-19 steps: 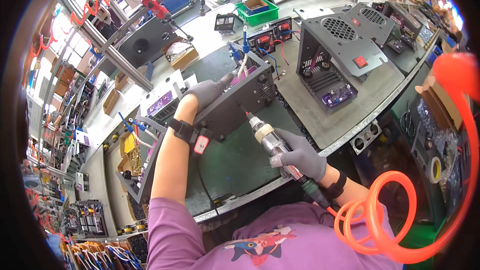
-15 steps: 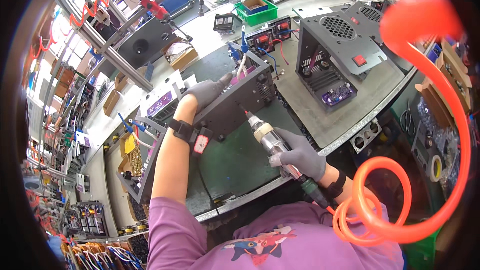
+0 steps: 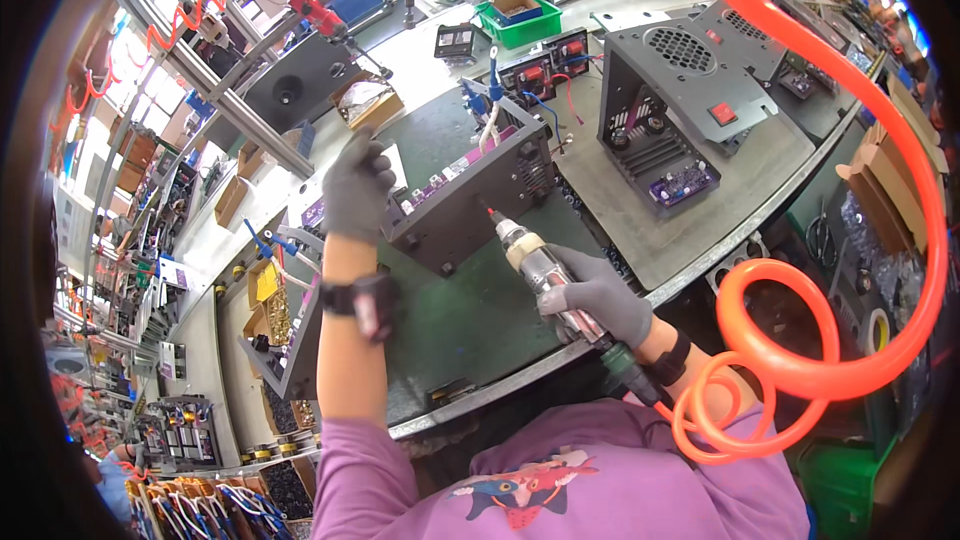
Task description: The person uses a power screwdriver to drive screws into a metal housing, sets it aside, and picks up a circuit board and transformer. They place these components into a new housing and drive more screws into the assembly.
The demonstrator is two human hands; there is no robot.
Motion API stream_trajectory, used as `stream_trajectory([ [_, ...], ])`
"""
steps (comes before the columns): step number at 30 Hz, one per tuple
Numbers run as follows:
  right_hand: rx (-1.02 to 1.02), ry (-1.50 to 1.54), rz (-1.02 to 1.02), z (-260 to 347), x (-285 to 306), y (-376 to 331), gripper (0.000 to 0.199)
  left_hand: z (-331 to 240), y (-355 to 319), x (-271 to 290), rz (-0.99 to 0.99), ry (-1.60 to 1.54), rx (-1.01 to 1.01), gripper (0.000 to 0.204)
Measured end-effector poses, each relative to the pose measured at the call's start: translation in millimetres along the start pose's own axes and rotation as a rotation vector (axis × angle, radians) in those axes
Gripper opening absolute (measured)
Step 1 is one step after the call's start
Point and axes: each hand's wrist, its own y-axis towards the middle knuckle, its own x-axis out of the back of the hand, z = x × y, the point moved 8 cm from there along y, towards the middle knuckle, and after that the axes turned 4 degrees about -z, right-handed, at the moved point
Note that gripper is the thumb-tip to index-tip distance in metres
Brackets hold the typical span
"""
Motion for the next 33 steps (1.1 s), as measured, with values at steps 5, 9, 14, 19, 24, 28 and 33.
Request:
stream_trajectory([
  [5, -0.032, 0.078, 0.112, -6, -13, -17, 0.071, 15, -99, 45, 0.052, -0.621, 0.337, 0.025],
  [9, -0.187, 0.125, 0.247, -15, -39, -32, 0.079, 69, -144, 57, 0.021, -0.575, 0.499, 0.023],
  [14, -0.247, 0.073, 0.309, -26, -57, -37, 0.09, 97, -157, 49, -0.073, -0.449, 0.5, 0.026],
  [19, -0.248, 0.075, 0.311, -27, -57, -39, 0.089, 97, -157, 47, -0.19, -0.455, 0.498, 0.022],
  [24, -0.215, 0.085, 0.257, -27, -50, -39, 0.089, 99, -155, 49, -0.165, -0.39, 0.521, 0.021],
  [28, -0.226, 0.097, 0.263, -25, -51, -41, 0.087, 98, -154, 37, 0.026, -0.501, 0.493, 0.023],
  [33, -0.209, 0.059, 0.268, -30, -47, -40, 0.087, 98, -156, 31, -0.019, -0.372, 0.466, 0.023],
])
